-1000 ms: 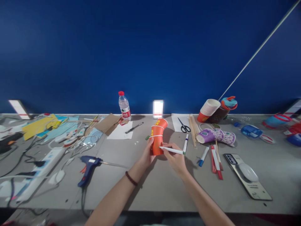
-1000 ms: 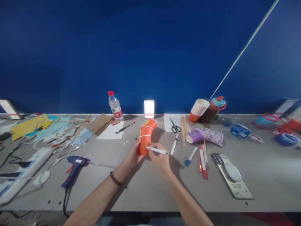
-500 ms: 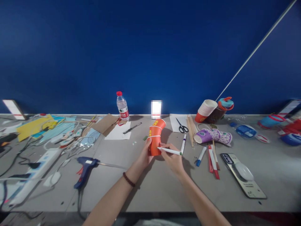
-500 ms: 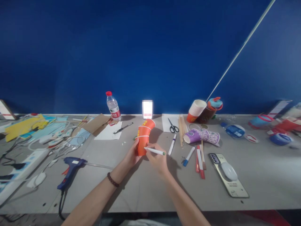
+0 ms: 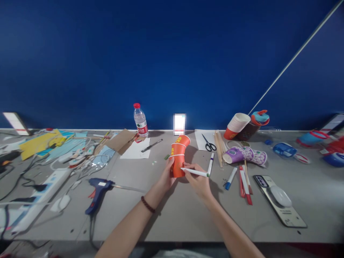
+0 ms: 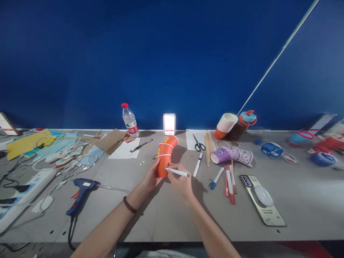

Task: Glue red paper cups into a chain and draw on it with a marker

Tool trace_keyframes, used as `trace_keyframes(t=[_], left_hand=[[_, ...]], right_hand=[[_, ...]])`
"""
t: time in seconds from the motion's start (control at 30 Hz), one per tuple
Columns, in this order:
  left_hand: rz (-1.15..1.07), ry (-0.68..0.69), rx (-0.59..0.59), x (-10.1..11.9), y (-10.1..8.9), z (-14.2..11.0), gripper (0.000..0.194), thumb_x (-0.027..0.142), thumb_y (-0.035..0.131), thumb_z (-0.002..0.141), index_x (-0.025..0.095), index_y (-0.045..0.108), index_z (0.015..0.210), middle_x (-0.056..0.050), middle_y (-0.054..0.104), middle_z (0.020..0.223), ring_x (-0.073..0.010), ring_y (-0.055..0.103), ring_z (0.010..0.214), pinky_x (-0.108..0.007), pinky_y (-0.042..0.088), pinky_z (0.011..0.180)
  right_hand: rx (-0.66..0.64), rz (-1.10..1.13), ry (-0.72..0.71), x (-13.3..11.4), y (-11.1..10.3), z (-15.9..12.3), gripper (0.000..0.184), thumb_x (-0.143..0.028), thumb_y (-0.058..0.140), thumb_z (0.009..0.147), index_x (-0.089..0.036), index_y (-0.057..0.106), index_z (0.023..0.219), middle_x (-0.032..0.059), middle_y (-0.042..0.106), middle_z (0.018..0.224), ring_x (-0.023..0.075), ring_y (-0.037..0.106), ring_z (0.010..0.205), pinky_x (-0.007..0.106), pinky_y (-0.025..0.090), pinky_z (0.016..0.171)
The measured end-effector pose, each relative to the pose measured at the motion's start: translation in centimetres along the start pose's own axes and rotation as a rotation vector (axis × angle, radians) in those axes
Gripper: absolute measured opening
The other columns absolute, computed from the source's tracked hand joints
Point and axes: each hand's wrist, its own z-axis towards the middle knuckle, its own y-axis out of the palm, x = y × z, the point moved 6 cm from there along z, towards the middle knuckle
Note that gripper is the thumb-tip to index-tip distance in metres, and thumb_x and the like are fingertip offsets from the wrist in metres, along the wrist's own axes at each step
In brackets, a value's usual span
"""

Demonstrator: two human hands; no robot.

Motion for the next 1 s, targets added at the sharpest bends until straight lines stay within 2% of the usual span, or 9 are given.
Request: trace_keyframes(t=[0.37, 0.63, 0.83, 1.0], left_hand=[[-0.006, 0.007, -0.009, 0.01, -0.09, 0.04, 0.038, 0.041, 0.070, 0.078, 0.016, 0.062, 0.106, -0.009, 0.072, 0.097, -0.0218, 0.068, 0.086, -0.034, 0.050, 0.085], [0.009, -0.008, -0.017, -0.11, -0.04, 0.12, 0.042, 0.044, 0.072, 0.076, 0.015, 0.062, 0.105, -0.008, 0.072, 0.092, -0.0197, 0.068, 0.082, -0.032, 0.051, 0.083], [0.013, -0.008, -0.019, -0.11, 0.01, 0.08, 0.040, 0.043, 0.070, 0.077, 0.015, 0.063, 0.104, -0.009, 0.071, 0.093, -0.0218, 0.068, 0.084, -0.034, 0.051, 0.082], [0.015, 0.001, -0.014, -0.06, -0.07, 0.08, 0.039, 0.043, 0.071, 0.076, 0.016, 0.063, 0.104, -0.008, 0.071, 0.090, -0.0194, 0.068, 0.080, -0.032, 0.051, 0.081]], right_hand=[[0.010, 0.008, 0.014, 0.23, 0.03, -0.07, 0.013, -0.032, 0.065, 0.080, -0.020, 0.069, 0.083, 0.0103, 0.074, 0.098, 0.0265, 0.068, 0.094, 0.039, 0.054, 0.081], [0.014, -0.015, 0.033, 0.18, 0.01, -0.08, 0.015, -0.033, 0.064, 0.081, -0.019, 0.069, 0.083, 0.0098, 0.074, 0.096, 0.0253, 0.068, 0.090, 0.037, 0.053, 0.076], [0.018, -0.002, 0.051, 0.46, -0.02, -0.09, 0.017, -0.035, 0.063, 0.082, -0.019, 0.068, 0.085, 0.0095, 0.074, 0.096, 0.0244, 0.068, 0.088, 0.035, 0.053, 0.074], [0.030, -0.001, 0.052, 0.73, -0.05, -0.07, 0.016, -0.035, 0.063, 0.082, -0.019, 0.068, 0.085, 0.0098, 0.073, 0.096, 0.0246, 0.068, 0.088, 0.036, 0.054, 0.075]])
